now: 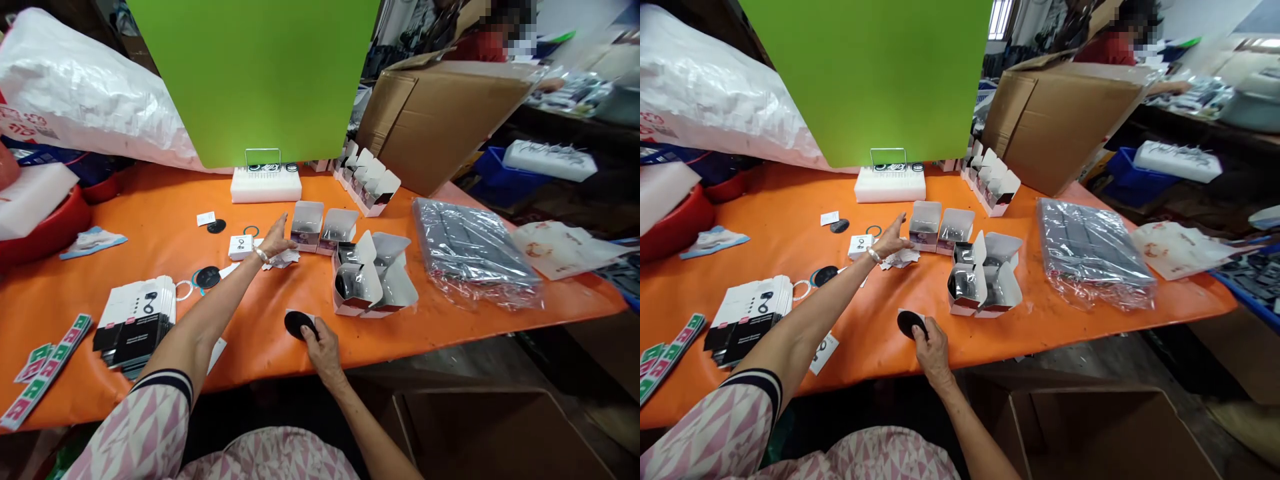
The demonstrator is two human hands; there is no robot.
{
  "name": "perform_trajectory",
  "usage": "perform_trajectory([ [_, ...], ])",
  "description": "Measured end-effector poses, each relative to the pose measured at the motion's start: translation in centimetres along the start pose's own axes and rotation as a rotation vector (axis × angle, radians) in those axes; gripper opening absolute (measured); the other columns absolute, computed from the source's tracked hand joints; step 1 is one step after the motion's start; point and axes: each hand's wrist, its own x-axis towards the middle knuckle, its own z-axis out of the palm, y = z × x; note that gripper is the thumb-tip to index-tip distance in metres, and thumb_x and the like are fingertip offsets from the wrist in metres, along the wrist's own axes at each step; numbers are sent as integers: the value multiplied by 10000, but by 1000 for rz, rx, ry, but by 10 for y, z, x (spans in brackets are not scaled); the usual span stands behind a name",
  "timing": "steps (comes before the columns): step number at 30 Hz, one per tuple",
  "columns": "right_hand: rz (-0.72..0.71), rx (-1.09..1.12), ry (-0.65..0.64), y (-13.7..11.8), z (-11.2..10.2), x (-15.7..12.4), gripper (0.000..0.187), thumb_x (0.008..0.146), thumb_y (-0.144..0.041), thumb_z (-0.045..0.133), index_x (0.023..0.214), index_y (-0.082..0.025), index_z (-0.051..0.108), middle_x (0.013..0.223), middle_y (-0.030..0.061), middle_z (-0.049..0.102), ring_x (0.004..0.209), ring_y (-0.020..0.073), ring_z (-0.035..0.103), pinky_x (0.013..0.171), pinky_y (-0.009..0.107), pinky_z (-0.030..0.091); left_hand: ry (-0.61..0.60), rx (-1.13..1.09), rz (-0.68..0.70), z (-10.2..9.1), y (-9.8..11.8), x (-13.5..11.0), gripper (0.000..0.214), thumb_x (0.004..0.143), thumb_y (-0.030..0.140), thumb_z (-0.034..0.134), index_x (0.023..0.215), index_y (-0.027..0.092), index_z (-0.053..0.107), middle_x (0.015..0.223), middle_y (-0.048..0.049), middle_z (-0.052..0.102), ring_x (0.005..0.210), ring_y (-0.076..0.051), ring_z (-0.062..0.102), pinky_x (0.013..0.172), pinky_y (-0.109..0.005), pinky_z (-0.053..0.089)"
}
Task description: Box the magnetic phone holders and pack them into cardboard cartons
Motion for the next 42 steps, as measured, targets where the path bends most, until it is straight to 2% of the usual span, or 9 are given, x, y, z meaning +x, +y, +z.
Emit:
perform_trajectory([
  [4,-25,6,21,0,0,-1,284,907,-395,466,675,-238,419,588,-22,489,532,140,467,515,257,392,-115,-207,-32,19,-2,46,707,510,119,743,1194,106,565,1062,-95,675,1000,-245,615,870,-353,508],
  [8,9,38,13,0,-1,-1,304,900,-415,479,662,-234,425,587,-21,493,540,137,468,521,255,403,75,-356,73,7,8,31,562,508,143,751,1045,123,584,993,-46,665,886,-185,610,787,-285,507],
  [14,149,260,-100,9,-5,-3,263,835,-456,557,763,-206,595,700,19,637,678,180,602,654,299,512,137,-296,73,-47,10,-112,547,552,194,803,1064,178,612,996,-18,665,926,-190,617,816,-275,500],
  [18,178,471,-126,-13,-28,-3,294,833,-450,559,950,-195,648,890,61,715,847,231,667,804,373,551,103,-389,-122,-41,-14,-221,576,581,214,815,1115,189,601,1004,-30,667,918,-197,630,808,-287,513],
  [22,-116,161,-156,-70,-49,7,232,926,-393,481,904,-211,623,809,42,661,764,196,611,717,327,507,113,-404,-149,-23,-25,-272,636,569,202,825,1161,200,592,1092,-43,674,1024,-217,629,902,-309,499],
  [26,-594,-373,-209,-112,-27,20,300,979,-237,372,880,-189,650,808,89,638,769,209,549,713,332,417,112,-367,-57,-17,-26,-278,622,634,266,808,1210,181,590,1154,-71,679,1078,-233,624,946,-314,478],
  [29,-750,-696,-312,-125,1,29,307,963,-143,380,853,-144,667,819,127,646,784,231,532,723,354,371,106,-317,-15,-18,-29,-278,668,682,305,794,1294,166,565,1169,-66,684,1087,-233,625,966,-323,470],
  [35,-671,-971,-737,-153,16,37,256,935,-101,450,930,-77,705,937,190,690,937,292,573,816,386,367,70,-321,0,-21,-36,-283,809,678,290,807,1414,145,501,1272,-87,653,1174,-267,603,1038,-363,448],
  [42,-557,-1046,-817,-159,18,34,273,956,-116,448,1073,-96,694,1019,176,692,969,256,619,781,328,396,79,-328,22,-19,-39,-284,772,687,300,809,1393,163,528,1303,-85,649,1186,-264,608,1044,-364,454],
])
